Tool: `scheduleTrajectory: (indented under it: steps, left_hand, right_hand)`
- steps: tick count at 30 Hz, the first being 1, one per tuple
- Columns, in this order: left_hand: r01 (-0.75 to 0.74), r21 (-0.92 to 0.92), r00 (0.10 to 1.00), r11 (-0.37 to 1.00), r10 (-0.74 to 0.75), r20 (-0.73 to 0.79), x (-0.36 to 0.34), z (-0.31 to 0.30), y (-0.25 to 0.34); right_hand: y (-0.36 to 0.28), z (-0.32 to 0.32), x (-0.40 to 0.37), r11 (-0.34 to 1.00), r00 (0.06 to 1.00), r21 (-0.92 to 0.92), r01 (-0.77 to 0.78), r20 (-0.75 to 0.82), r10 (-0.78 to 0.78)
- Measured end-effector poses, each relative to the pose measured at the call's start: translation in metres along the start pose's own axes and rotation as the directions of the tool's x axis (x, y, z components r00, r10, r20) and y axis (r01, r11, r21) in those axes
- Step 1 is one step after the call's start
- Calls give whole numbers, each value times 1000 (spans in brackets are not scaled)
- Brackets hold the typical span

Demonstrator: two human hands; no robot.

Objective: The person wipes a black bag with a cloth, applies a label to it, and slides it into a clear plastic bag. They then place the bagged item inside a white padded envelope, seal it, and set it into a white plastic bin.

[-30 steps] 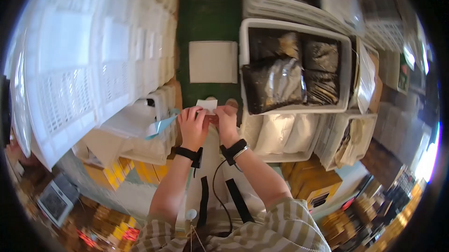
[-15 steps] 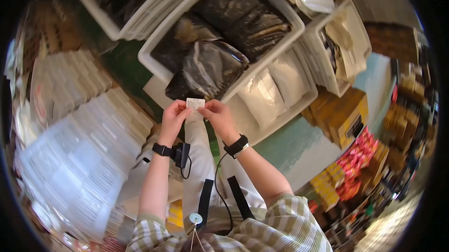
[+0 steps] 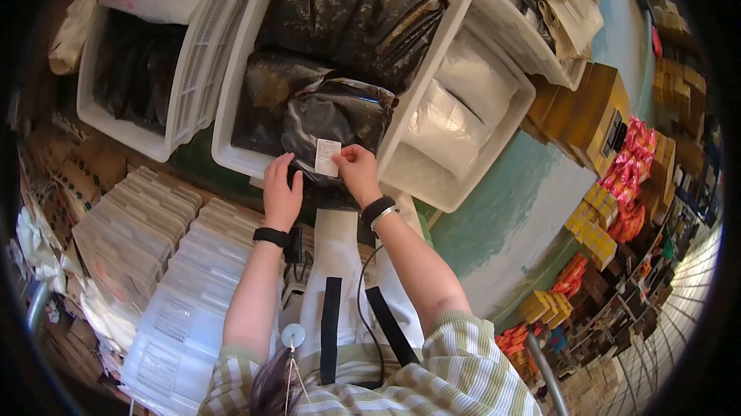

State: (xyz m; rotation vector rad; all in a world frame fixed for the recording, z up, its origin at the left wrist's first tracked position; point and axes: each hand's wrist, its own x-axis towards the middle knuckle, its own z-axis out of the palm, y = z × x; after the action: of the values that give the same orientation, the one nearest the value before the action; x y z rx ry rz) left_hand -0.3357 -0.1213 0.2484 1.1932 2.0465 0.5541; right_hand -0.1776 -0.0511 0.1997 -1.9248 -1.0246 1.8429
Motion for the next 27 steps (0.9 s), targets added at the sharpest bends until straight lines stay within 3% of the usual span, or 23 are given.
scheduleTrajectory:
  steps: [3,7,11,14,20,23,27]
  left_hand:
    - [-225,138,974,964,222,42,5,9,-2]
    - [-390,283,899,876,296,324,6,18,3]
    - [-392,419,892,819,229,389,5,23,2]
    - [-395,415,890,820,229,395,6,29,-2]
    - [-433,362,862,826,261,435,16,44,2]
    - [-420,235,853,876,293,432,14,58,7]
    - [-515,348,796,784,285,535,8,46,0]
  right_hand:
    - [3,8,2,998,998,-58,22,-56,-25]
    - [-11,12,-7,984,993,-174,37,-104,-55]
    - [-20,11,-11,974,993,-225,28,-109,-54]
    - [-11,8,-9,978,993,-199,60,-93,-79]
    - [-15,-21,-22,984,965,-157,80,-237,-116]
    - [-4,-30,-26,975,971,-187,123,-179,-157]
    - [6,-36,-32,985,983,-142,97,-143,-118]
